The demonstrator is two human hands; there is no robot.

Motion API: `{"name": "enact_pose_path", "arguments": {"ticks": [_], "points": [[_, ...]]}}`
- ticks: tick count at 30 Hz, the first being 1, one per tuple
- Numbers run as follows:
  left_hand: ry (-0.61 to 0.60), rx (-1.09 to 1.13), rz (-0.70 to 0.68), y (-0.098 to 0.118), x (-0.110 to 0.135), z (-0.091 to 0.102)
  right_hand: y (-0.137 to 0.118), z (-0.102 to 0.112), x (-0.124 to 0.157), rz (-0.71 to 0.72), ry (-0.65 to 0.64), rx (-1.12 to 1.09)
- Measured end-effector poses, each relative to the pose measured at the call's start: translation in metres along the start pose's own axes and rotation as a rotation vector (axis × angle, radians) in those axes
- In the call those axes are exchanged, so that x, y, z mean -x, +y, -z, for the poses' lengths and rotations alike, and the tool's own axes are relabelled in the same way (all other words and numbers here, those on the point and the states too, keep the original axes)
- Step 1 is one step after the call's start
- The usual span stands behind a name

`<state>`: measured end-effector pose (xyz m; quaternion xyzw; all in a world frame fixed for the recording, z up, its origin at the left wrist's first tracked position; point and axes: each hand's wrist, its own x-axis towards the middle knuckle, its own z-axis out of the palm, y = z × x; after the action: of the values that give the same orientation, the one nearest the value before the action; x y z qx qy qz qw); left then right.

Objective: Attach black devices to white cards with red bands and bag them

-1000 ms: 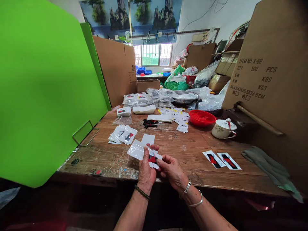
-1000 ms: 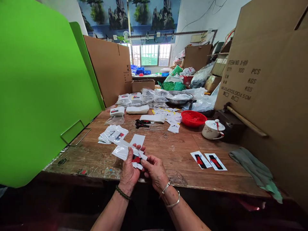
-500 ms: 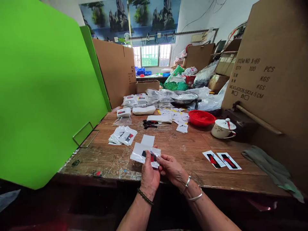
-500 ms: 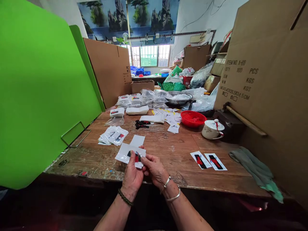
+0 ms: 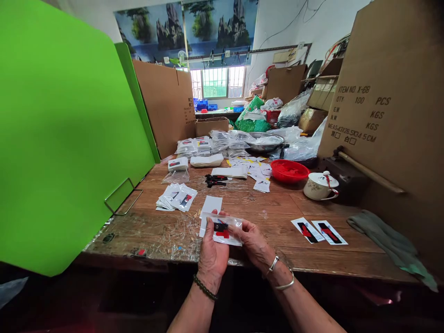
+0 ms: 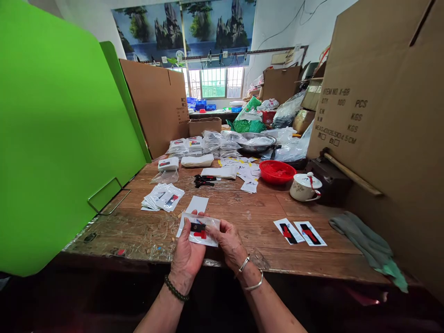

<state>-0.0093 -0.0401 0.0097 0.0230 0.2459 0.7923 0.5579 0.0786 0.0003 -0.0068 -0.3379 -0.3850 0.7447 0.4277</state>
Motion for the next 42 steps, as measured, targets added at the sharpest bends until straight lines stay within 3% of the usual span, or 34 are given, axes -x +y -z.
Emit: {"name": "enact_pose_path", "arguments": {"ticks": [3, 7, 10, 13, 16, 20, 24, 28, 33, 39, 42], "points": [[-0.001, -0.07, -0.015, 0.002, 0.003, 0.004, -0.007, 0.004, 0.001, -0.008, -0.081, 0.016], [-0.05, -0.387, -0.038, 0.019, 0.006, 0.018, -0.017, 0.015, -0.004, -0.029, -0.069, 0.136], [-0.032, -0.559, 0.003, 0.031, 0.006, 0.027, -0.025, 0.021, -0.008, -0.07, -0.152, 0.24], [0.044, -0.568, -0.081, 0.037, 0.005, 0.031, -0.032, 0.02, -0.011, -0.107, -0.24, 0.192], [0.074, -0.557, -0.161, 0.04, 0.009, 0.033, -0.032, 0.015, -0.012, -0.101, -0.226, 0.175], [-0.003, -0.761, -0.168, 0.051, 0.017, 0.037, -0.022, 0.008, -0.012, 0.024, -0.216, 0.316], [-0.131, -1.123, -0.178, 0.069, 0.021, 0.035, -0.01, -0.004, -0.011, 0.064, -0.296, 0.448], [-0.179, -1.273, -0.277, 0.081, 0.017, 0.032, 0.003, -0.02, -0.012, 0.085, -0.388, 0.577], [-0.116, -1.318, -0.338, 0.097, -0.008, 0.04, 0.007, -0.028, -0.033, 0.102, -0.361, 0.749], [0.162, -1.608, -0.676, 0.142, -0.08, 0.027, 0.006, -0.025, -0.067, 0.581, -0.193, 1.244], [0.219, -1.64, -0.74, 0.155, -0.11, 0.014, 0.019, -0.023, -0.073, 0.669, -0.218, 1.412]]}}
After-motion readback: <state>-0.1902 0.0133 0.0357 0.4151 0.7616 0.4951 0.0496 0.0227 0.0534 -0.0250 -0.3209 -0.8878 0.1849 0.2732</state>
